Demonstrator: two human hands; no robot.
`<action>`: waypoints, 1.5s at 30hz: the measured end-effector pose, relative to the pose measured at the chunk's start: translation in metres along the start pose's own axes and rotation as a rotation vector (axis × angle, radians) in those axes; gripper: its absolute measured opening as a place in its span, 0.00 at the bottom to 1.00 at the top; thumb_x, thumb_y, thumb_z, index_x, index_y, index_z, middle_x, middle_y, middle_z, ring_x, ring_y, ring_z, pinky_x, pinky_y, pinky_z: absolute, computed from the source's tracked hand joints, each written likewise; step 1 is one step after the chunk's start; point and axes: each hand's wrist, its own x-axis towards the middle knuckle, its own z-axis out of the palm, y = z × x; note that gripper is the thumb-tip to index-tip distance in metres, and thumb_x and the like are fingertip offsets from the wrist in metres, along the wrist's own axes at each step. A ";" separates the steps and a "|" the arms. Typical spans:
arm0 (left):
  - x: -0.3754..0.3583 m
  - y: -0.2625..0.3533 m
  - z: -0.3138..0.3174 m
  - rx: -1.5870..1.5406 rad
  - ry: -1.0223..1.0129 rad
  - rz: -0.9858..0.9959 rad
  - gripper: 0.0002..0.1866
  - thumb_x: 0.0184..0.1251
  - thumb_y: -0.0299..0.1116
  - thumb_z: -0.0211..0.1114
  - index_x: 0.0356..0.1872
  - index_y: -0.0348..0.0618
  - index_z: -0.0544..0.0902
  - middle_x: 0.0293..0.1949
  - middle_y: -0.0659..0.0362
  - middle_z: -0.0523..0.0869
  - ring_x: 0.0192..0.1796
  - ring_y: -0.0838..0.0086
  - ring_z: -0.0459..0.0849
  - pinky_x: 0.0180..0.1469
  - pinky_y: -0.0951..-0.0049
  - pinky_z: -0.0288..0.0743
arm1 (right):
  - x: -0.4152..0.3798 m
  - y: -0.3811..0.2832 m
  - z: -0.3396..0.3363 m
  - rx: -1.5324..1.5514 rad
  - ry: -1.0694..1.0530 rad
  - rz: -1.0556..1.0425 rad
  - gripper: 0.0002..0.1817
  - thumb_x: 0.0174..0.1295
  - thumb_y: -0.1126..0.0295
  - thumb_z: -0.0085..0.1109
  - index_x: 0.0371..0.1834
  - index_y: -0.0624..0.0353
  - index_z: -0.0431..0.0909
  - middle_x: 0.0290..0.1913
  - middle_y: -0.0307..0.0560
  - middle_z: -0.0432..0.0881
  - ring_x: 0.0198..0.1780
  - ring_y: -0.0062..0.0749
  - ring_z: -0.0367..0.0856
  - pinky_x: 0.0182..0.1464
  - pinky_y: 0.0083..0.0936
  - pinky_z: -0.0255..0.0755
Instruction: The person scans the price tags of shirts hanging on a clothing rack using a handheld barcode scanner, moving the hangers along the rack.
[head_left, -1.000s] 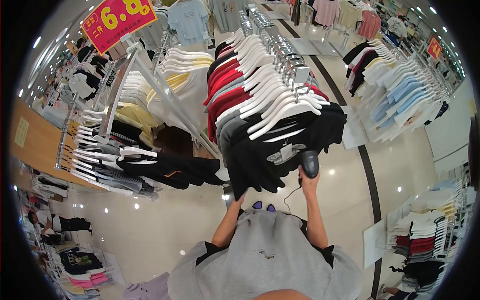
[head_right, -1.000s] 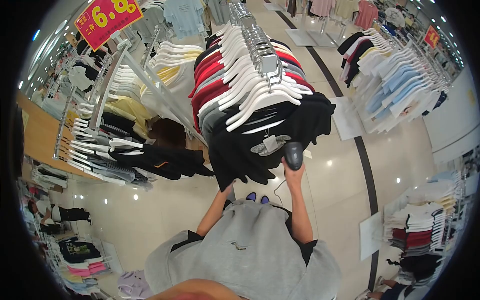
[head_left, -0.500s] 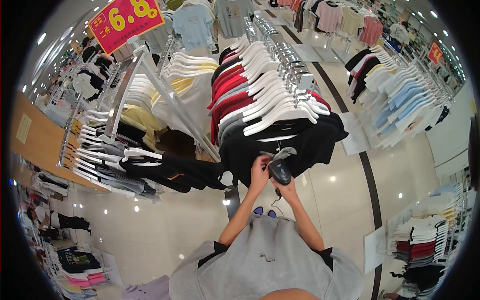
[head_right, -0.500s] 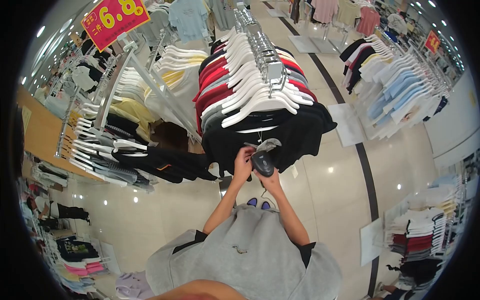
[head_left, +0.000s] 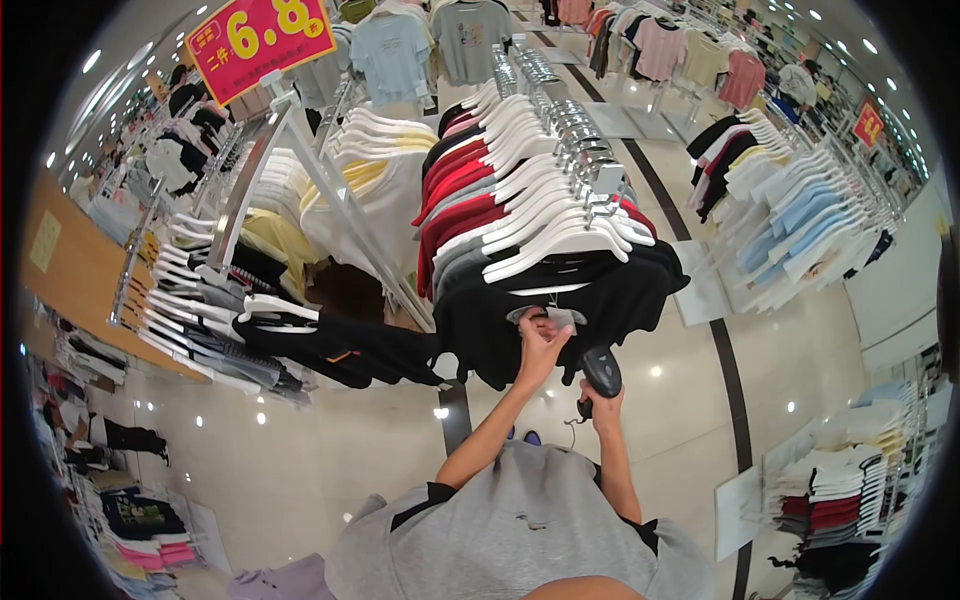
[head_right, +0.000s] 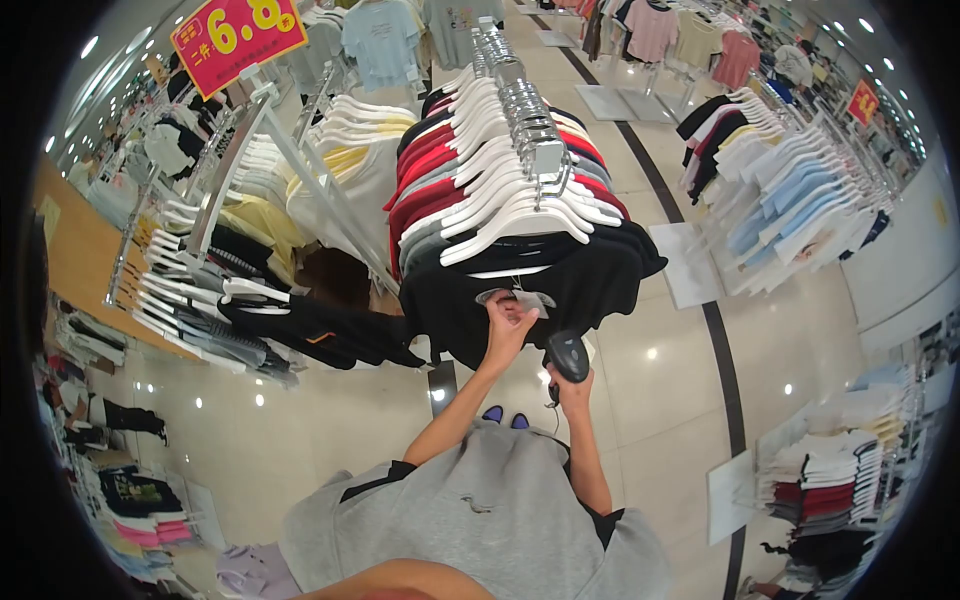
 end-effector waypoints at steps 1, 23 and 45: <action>0.001 -0.005 0.003 -0.005 0.019 -0.001 0.18 0.56 0.37 0.72 0.35 0.32 0.77 0.39 0.56 0.76 0.42 0.75 0.76 0.44 0.73 0.74 | -0.003 -0.001 -0.001 -0.032 -0.026 -0.036 0.07 0.50 0.75 0.66 0.30 0.64 0.78 0.20 0.38 0.76 0.20 0.22 0.73 0.25 0.21 0.66; -0.083 -0.054 -0.085 -0.009 -0.215 -0.400 0.15 0.74 0.41 0.51 0.41 0.40 0.80 0.32 0.64 0.82 0.34 0.81 0.79 0.36 0.78 0.73 | 0.047 -0.037 0.045 -0.128 -0.274 -0.072 0.11 0.49 0.74 0.70 0.33 0.65 0.78 0.26 0.41 0.79 0.27 0.26 0.76 0.32 0.23 0.70; -0.102 -0.038 -0.444 -0.175 0.379 -0.503 0.10 0.67 0.27 0.53 0.47 0.43 0.74 0.35 0.62 0.82 0.35 0.80 0.79 0.37 0.78 0.74 | -0.082 0.096 0.290 -0.366 -0.400 0.065 0.10 0.49 0.72 0.69 0.32 0.65 0.79 0.26 0.40 0.79 0.27 0.25 0.76 0.32 0.24 0.71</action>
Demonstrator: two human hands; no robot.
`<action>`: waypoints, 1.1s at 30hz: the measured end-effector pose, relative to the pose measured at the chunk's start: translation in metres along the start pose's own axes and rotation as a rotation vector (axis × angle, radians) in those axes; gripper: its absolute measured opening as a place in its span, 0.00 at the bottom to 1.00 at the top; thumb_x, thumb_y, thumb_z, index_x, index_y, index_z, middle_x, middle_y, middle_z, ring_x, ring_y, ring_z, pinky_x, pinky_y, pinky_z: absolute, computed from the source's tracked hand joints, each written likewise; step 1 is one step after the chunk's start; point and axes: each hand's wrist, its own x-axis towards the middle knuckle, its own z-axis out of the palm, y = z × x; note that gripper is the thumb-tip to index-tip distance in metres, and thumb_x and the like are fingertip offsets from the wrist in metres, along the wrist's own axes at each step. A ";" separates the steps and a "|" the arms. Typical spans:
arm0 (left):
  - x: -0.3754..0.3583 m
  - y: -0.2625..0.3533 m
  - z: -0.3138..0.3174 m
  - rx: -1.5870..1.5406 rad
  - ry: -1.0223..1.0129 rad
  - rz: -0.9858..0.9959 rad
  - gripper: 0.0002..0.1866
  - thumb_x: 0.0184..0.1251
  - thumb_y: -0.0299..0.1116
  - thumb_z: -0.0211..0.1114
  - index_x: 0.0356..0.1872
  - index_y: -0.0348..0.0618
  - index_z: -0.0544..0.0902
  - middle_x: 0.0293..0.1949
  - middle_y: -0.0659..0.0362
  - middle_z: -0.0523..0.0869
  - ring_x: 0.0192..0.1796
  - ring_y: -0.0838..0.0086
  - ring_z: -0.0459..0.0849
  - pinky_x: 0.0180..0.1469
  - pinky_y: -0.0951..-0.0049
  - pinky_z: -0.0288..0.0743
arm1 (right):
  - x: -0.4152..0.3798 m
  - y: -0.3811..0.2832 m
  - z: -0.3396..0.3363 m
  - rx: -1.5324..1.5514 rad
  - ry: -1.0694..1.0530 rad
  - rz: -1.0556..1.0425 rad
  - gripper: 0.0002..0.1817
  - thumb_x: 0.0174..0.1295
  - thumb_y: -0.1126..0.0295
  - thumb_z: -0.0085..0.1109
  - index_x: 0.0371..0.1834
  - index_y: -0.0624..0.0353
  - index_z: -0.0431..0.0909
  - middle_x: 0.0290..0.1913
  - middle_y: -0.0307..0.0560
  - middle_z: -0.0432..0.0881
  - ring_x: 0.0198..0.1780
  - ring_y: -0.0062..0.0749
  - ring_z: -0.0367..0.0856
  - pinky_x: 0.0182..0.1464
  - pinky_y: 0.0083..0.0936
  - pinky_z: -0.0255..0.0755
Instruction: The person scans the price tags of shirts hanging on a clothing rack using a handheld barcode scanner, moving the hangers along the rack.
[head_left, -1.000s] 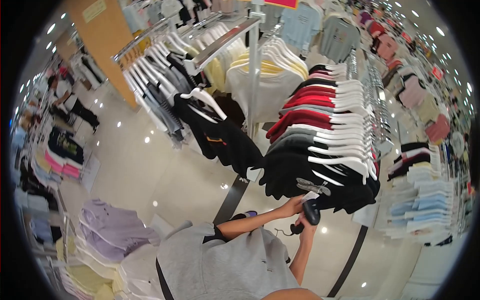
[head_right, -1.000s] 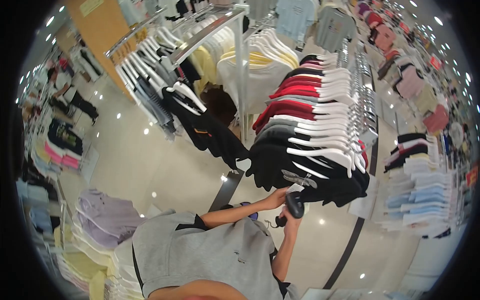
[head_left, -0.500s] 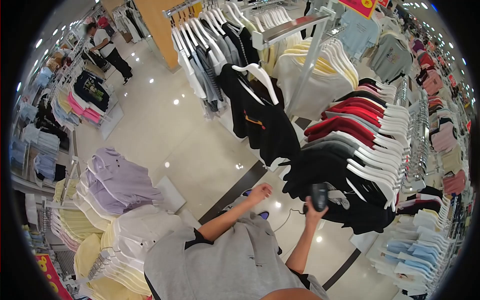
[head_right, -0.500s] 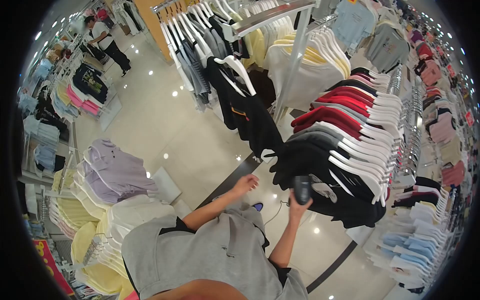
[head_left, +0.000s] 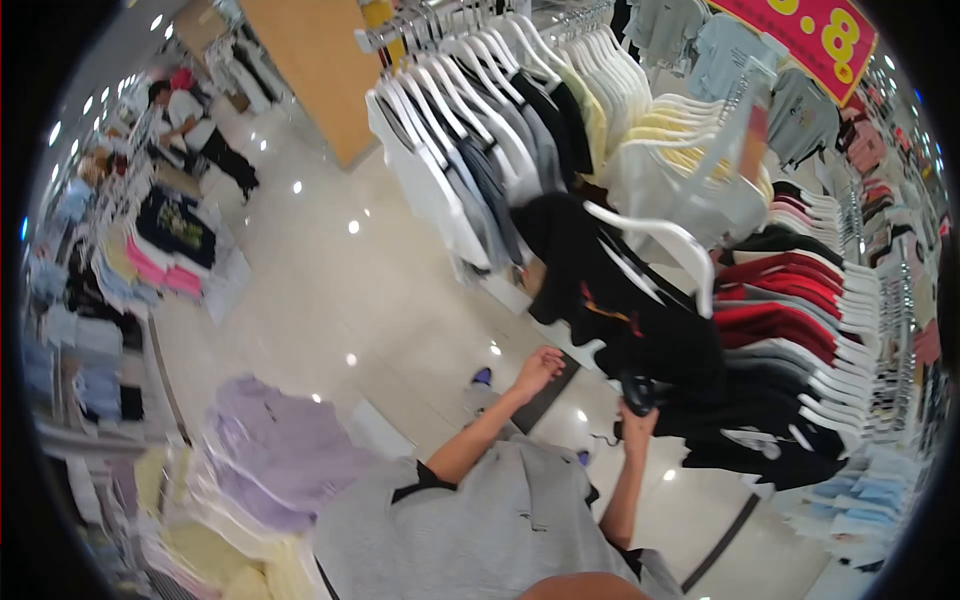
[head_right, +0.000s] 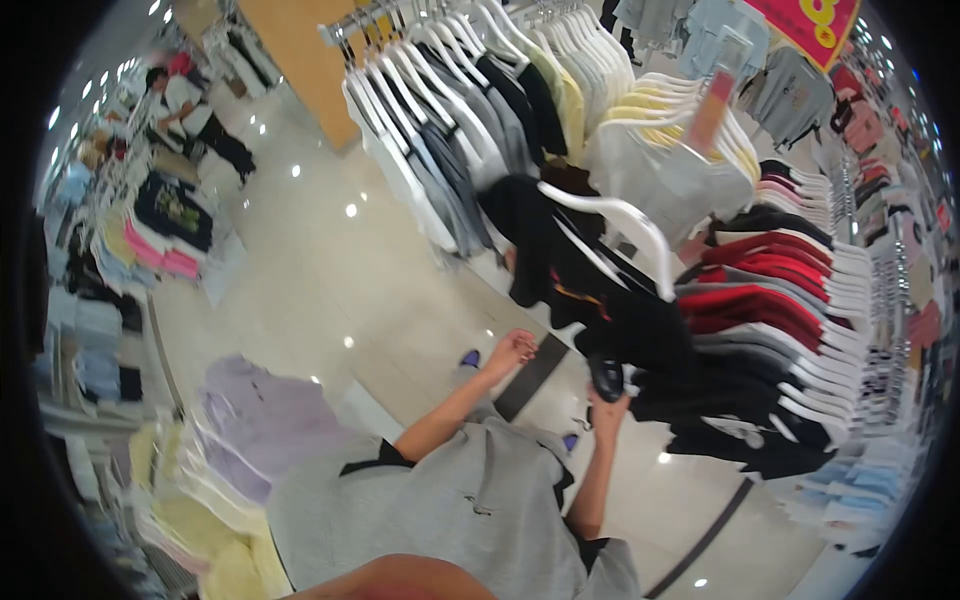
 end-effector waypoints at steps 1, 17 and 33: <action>0.008 0.019 -0.022 0.074 -0.003 0.008 0.10 0.65 0.26 0.53 0.47 0.42 0.74 0.35 0.61 0.81 0.35 0.79 0.79 0.37 0.77 0.74 | 0.002 -0.018 0.023 0.114 -0.087 0.035 0.10 0.49 0.72 0.69 0.30 0.64 0.79 0.24 0.39 0.78 0.25 0.22 0.74 0.30 0.22 0.68; 0.025 0.227 -0.249 0.279 0.251 0.268 0.10 0.68 0.33 0.57 0.45 0.39 0.78 0.38 0.59 0.82 0.40 0.78 0.79 0.45 0.77 0.72 | -0.017 -0.125 0.274 0.163 -0.159 -0.144 0.17 0.46 0.69 0.72 0.36 0.66 0.78 0.32 0.44 0.82 0.34 0.27 0.78 0.41 0.27 0.73; 0.033 0.344 0.129 1.025 -0.088 1.328 0.16 0.71 0.45 0.53 0.42 0.42 0.78 0.28 0.45 0.81 0.31 0.45 0.80 0.30 0.54 0.71 | -0.078 -0.090 0.028 0.614 0.777 -0.127 0.06 0.49 0.75 0.66 0.27 0.66 0.80 0.23 0.42 0.80 0.24 0.24 0.77 0.32 0.21 0.69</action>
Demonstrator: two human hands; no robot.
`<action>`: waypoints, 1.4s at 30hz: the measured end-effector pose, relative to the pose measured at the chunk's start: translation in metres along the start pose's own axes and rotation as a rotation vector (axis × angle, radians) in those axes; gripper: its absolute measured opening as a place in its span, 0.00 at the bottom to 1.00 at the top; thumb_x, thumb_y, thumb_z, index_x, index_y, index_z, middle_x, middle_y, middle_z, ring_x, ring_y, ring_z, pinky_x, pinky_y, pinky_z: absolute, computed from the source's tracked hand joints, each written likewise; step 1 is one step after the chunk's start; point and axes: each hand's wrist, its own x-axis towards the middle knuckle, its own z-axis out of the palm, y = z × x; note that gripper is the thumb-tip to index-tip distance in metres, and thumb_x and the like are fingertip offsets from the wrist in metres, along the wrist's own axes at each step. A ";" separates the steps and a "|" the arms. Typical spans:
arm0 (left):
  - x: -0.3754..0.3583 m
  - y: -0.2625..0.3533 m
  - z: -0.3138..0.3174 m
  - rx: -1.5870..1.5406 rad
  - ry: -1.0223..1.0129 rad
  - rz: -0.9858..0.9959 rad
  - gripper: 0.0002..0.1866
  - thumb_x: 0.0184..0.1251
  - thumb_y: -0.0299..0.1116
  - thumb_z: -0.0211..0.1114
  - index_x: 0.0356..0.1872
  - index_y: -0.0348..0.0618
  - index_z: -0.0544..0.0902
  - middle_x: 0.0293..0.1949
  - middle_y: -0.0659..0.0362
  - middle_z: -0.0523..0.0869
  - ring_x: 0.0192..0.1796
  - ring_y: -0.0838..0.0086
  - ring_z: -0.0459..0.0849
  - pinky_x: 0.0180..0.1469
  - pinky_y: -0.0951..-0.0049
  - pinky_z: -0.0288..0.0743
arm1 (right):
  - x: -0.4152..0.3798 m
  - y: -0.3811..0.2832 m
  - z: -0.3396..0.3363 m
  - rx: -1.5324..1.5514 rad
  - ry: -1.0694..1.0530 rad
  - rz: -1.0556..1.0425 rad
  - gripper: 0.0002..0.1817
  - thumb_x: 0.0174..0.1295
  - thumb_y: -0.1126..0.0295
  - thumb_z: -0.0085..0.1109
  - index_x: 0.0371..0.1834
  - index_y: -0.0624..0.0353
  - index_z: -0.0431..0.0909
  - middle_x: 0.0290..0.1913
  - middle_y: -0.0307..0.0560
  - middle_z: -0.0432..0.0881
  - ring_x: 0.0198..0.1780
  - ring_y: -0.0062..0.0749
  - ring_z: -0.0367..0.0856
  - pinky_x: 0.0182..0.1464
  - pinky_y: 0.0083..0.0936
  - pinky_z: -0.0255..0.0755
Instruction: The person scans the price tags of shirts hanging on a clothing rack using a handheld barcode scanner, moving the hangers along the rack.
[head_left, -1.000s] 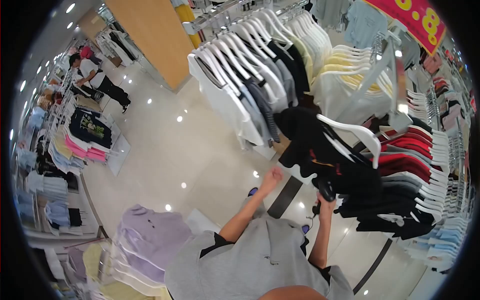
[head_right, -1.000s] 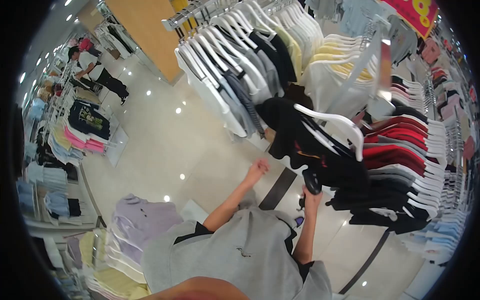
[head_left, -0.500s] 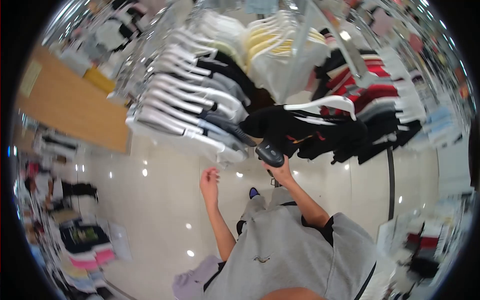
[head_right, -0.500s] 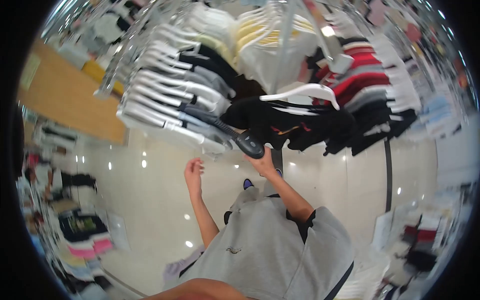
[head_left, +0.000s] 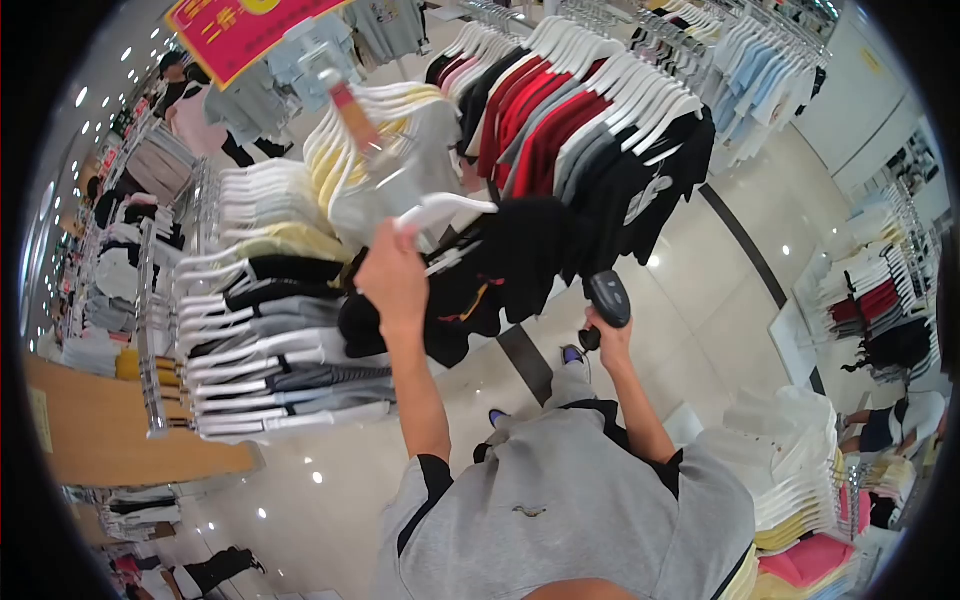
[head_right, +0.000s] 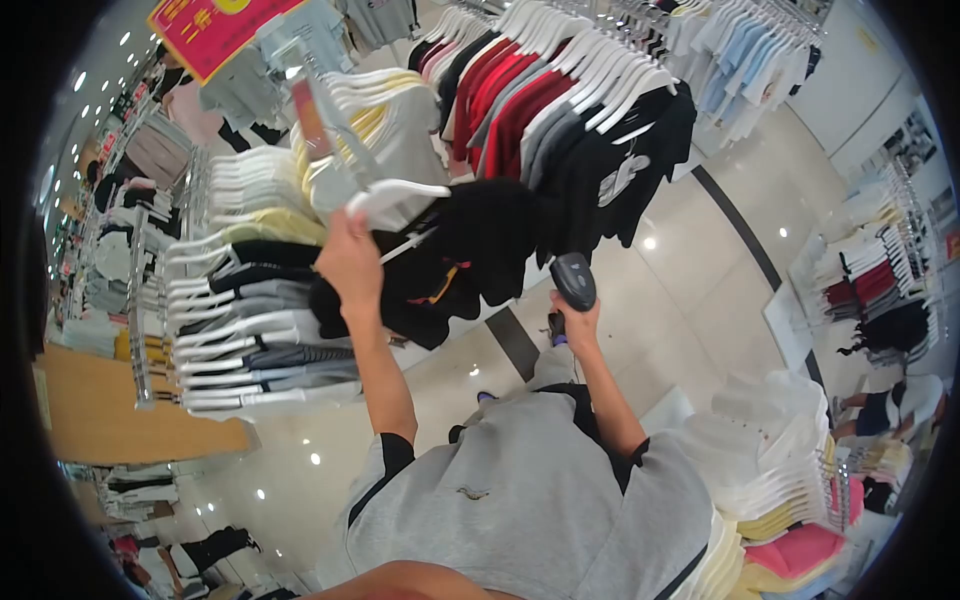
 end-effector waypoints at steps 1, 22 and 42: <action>0.012 -0.006 0.009 0.008 0.092 -0.019 0.10 0.63 0.37 0.60 0.39 0.41 0.78 0.25 0.48 0.80 0.28 0.49 0.80 0.28 0.53 0.70 | 0.012 -0.003 -0.014 0.010 0.003 -0.002 0.06 0.49 0.75 0.66 0.27 0.66 0.80 0.23 0.42 0.80 0.24 0.24 0.77 0.32 0.21 0.69; 0.150 -0.053 0.116 0.042 0.269 -0.349 0.21 0.67 0.38 0.58 0.52 0.30 0.74 0.50 0.41 0.80 0.55 0.51 0.77 0.59 0.61 0.67 | 0.276 -0.146 -0.028 0.274 -0.471 -0.292 0.31 0.56 0.75 0.56 0.67 0.64 0.63 0.65 0.51 0.68 0.70 0.46 0.61 0.64 0.51 0.63; 0.013 0.238 0.171 -0.229 -0.180 0.342 0.11 0.60 0.36 0.64 0.38 0.42 0.77 0.27 0.56 0.79 0.27 0.61 0.80 0.28 0.63 0.72 | 0.201 -0.152 -0.044 0.298 -0.670 -0.278 0.38 0.39 0.74 0.66 0.61 0.59 0.69 0.63 0.47 0.69 0.61 0.38 0.71 0.55 0.35 0.70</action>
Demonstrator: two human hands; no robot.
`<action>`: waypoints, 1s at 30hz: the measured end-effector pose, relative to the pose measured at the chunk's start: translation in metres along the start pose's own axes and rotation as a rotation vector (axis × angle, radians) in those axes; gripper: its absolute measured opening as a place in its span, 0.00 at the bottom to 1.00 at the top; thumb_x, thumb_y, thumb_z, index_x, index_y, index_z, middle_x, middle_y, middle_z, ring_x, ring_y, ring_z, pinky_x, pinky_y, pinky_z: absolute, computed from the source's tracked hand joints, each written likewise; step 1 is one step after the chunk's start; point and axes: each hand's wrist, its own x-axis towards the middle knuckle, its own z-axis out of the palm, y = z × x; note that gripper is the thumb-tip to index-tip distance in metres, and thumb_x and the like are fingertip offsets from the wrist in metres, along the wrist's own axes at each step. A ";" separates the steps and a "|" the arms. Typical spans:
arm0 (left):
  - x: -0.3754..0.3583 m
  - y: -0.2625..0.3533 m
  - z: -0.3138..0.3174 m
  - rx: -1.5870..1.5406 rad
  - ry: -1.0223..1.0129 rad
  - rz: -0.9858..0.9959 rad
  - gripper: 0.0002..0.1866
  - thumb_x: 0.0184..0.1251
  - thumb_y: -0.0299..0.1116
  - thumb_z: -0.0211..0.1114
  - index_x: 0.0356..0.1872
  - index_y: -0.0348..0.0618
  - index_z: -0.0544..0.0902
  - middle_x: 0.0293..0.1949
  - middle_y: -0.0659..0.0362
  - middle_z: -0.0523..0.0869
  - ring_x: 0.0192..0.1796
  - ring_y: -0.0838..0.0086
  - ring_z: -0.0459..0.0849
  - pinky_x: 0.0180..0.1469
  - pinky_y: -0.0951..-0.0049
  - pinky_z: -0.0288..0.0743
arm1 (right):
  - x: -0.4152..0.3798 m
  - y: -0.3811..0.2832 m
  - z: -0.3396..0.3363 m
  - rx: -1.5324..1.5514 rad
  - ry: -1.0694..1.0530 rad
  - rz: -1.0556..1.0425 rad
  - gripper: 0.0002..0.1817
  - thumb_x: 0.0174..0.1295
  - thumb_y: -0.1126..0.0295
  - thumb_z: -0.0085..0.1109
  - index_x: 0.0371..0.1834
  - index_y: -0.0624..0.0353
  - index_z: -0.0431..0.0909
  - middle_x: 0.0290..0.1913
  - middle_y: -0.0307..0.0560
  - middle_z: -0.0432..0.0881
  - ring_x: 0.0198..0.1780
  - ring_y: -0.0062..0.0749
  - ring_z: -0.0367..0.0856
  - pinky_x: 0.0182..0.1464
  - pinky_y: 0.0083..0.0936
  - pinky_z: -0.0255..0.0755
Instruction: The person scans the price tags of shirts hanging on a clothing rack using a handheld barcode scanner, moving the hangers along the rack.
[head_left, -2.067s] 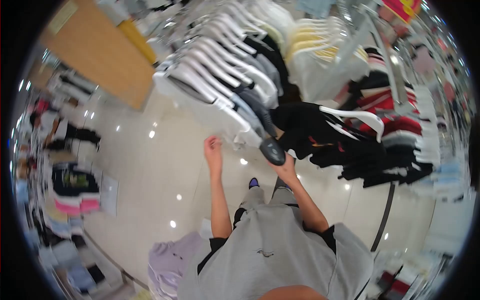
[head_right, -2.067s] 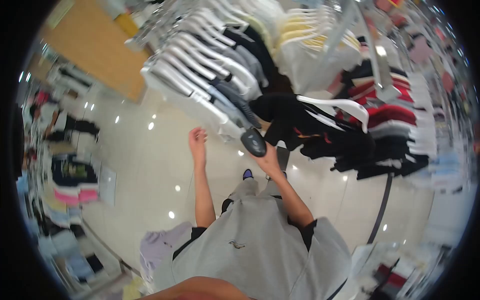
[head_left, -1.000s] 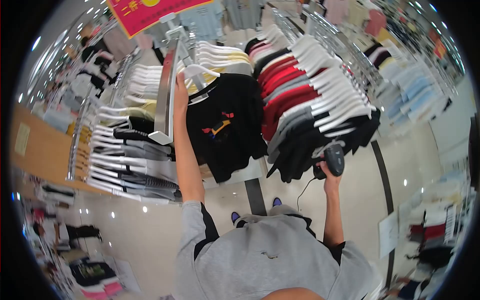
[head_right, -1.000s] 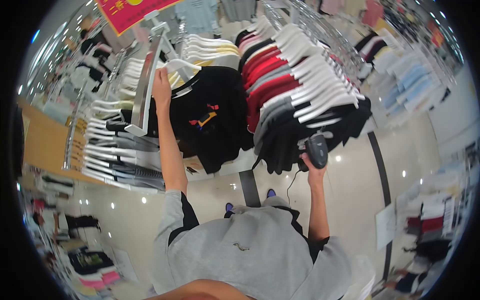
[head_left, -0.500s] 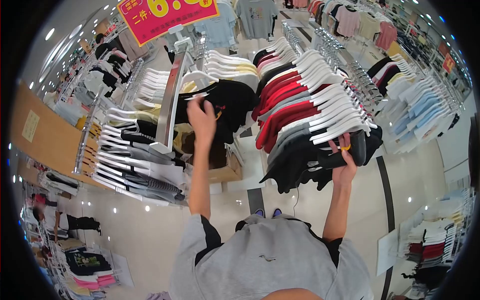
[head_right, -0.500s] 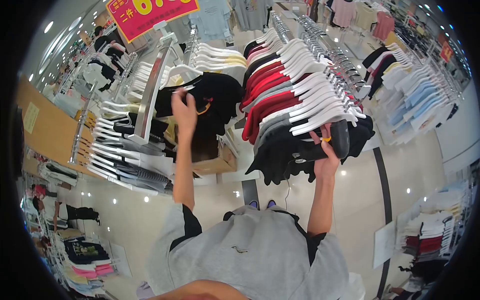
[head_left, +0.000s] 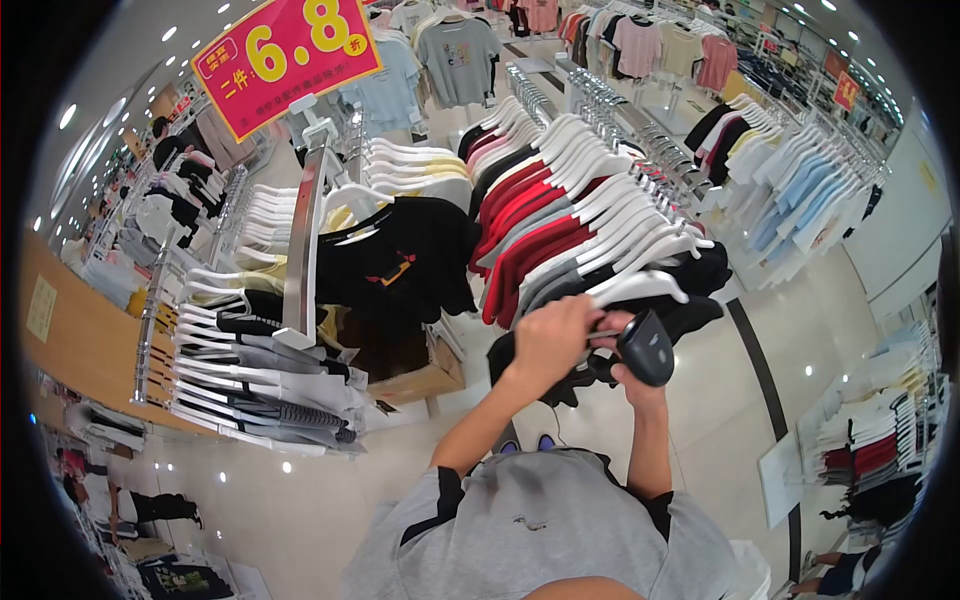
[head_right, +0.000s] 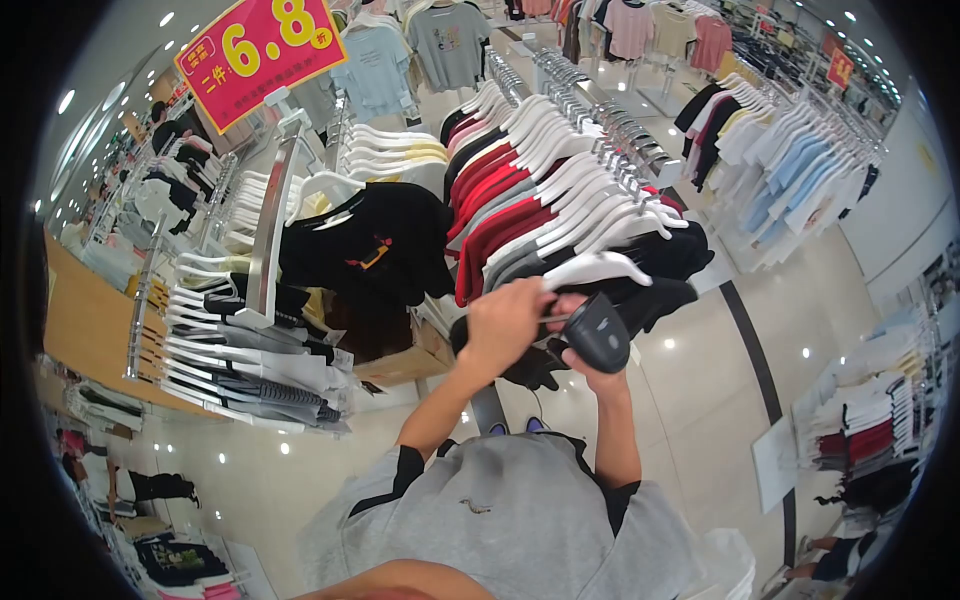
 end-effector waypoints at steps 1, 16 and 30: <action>-0.004 -0.010 -0.008 0.023 0.093 -0.028 0.09 0.61 0.36 0.63 0.35 0.42 0.77 0.23 0.56 0.78 0.24 0.61 0.79 0.24 0.62 0.70 | -0.006 -0.004 -0.006 -0.078 -0.055 0.056 0.31 0.43 0.75 0.67 0.57 0.61 0.71 0.56 0.46 0.73 0.55 0.36 0.75 0.51 0.33 0.72; -0.068 -0.224 -0.151 0.704 0.568 -0.519 0.20 0.75 0.44 0.43 0.39 0.40 0.78 0.32 0.46 0.82 0.35 0.46 0.80 0.36 0.51 0.70 | 0.033 -0.001 -0.025 -0.167 0.247 -0.003 0.39 0.49 0.77 0.62 0.69 0.62 0.60 0.61 0.47 0.71 0.65 0.37 0.68 0.62 0.41 0.69; -0.051 -0.259 -0.148 0.700 0.420 -0.619 0.16 0.75 0.43 0.45 0.44 0.43 0.77 0.31 0.48 0.82 0.35 0.48 0.81 0.34 0.51 0.70 | 0.056 0.028 -0.037 -0.039 0.151 0.136 0.29 0.52 0.80 0.62 0.61 0.61 0.70 0.57 0.47 0.76 0.59 0.38 0.73 0.64 0.47 0.65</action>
